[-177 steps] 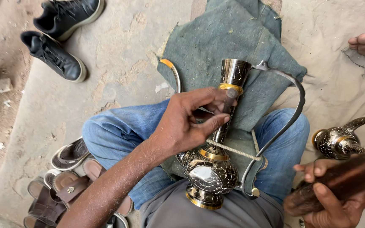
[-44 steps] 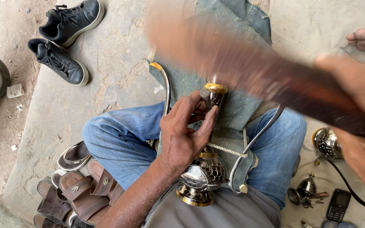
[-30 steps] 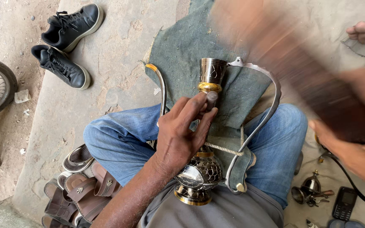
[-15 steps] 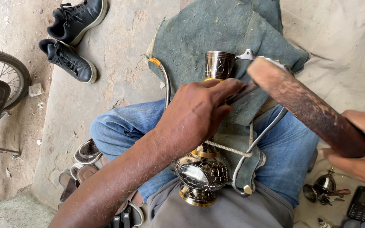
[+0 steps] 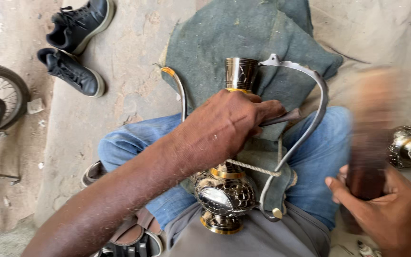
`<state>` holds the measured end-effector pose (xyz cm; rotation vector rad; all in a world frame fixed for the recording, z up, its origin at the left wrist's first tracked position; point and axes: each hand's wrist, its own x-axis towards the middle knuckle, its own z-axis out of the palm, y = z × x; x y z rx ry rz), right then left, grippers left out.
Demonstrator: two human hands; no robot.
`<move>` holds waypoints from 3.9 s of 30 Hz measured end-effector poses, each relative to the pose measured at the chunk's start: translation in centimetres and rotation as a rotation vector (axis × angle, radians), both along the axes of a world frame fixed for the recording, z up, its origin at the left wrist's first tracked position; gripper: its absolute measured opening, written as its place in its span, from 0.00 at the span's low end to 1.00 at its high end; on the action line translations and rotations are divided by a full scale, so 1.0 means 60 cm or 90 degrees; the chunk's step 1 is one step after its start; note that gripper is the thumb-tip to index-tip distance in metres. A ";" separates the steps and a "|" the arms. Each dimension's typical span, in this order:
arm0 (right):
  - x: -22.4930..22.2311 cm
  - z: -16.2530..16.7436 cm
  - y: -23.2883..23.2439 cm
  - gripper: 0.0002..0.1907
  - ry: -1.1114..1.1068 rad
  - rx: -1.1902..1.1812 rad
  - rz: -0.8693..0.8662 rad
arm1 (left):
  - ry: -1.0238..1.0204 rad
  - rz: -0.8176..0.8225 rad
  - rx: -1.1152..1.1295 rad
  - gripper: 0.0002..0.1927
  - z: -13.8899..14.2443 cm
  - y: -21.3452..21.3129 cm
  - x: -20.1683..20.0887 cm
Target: The person holds a decorative metal hookah base on their lap and repeatedly strikes it with a wooden mallet. They rotate the object to work on different sections of the neck and body.
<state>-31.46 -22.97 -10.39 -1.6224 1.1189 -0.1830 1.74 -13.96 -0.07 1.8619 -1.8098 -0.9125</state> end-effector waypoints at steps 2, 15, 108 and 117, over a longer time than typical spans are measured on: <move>0.004 0.000 0.022 0.13 -0.034 -0.046 -0.028 | -0.039 -0.047 0.001 0.22 -0.010 0.004 0.000; -0.050 -0.041 0.102 0.12 -0.070 0.059 -0.070 | 0.018 -0.074 -0.015 0.18 0.058 -0.005 -0.009; 0.220 0.037 -0.222 0.18 0.098 -0.340 0.446 | 0.197 0.466 -0.143 0.25 -0.064 0.084 -0.015; 0.287 0.185 -0.160 0.21 0.092 -0.469 0.498 | 0.189 0.546 -0.166 0.24 -0.084 0.092 -0.034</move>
